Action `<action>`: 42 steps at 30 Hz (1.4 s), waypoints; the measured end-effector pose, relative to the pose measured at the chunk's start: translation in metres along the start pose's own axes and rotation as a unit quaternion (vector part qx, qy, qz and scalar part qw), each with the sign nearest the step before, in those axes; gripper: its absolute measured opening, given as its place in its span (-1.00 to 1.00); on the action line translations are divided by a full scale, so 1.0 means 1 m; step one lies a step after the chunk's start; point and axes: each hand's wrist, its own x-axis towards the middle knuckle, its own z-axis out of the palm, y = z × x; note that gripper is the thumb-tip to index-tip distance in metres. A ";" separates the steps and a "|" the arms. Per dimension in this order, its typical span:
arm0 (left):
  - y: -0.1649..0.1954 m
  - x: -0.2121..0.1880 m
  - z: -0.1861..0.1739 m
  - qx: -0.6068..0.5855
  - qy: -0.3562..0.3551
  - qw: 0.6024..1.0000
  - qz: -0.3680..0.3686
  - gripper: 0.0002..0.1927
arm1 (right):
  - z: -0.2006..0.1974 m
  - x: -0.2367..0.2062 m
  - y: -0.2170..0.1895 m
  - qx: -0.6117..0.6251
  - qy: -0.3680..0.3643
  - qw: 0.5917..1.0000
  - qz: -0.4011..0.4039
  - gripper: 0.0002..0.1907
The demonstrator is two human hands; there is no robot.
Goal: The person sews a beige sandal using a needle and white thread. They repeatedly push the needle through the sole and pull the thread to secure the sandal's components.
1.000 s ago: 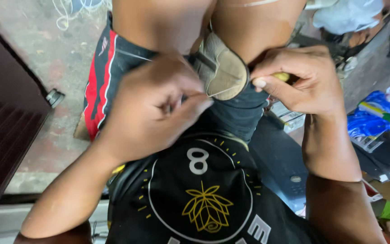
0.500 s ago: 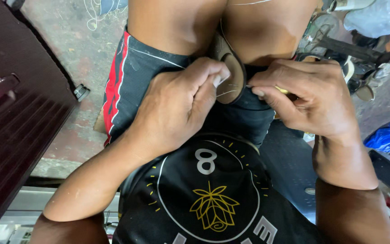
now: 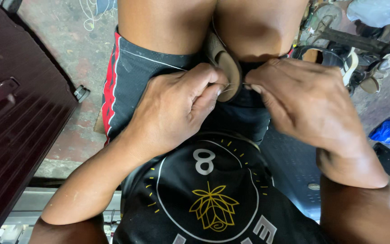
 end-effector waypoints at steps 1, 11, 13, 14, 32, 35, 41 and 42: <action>-0.001 0.001 0.000 0.002 -0.002 1.000 -0.005 -0.94 | 0.000 0.001 -0.002 -0.012 0.013 1.000 -0.012 -0.87; -0.005 0.010 -0.001 -0.020 -0.018 1.000 0.003 -0.94 | 0.017 -0.004 0.022 -0.121 0.044 0.991 -0.032 -0.50; -0.004 0.012 -0.002 -0.029 -0.020 0.999 -0.014 -0.95 | 0.024 -0.010 0.033 -0.117 0.048 0.991 -0.033 -0.43; -0.003 0.012 -0.003 -0.035 -0.023 0.999 -0.025 -0.95 | 0.027 -0.014 0.039 -0.124 0.053 0.991 -0.025 -0.41; 0.042 0.018 0.009 0.246 0.047 0.961 0.115 -0.68 | 0.015 -0.039 0.049 0.024 0.062 0.997 0.028 -0.48; 0.036 0.021 0.011 0.278 0.048 0.945 0.163 -0.72 | 0.010 -0.033 0.045 0.011 0.054 0.998 0.028 -0.49; 0.029 0.018 0.002 0.130 0.057 0.985 0.100 -0.86 | 0.025 -0.010 0.037 0.075 0.107 0.987 -0.098 -0.59; 0.028 0.017 0.000 0.086 0.054 0.992 0.074 -0.87 | 0.034 -0.006 0.033 0.137 0.164 0.971 -0.107 -0.61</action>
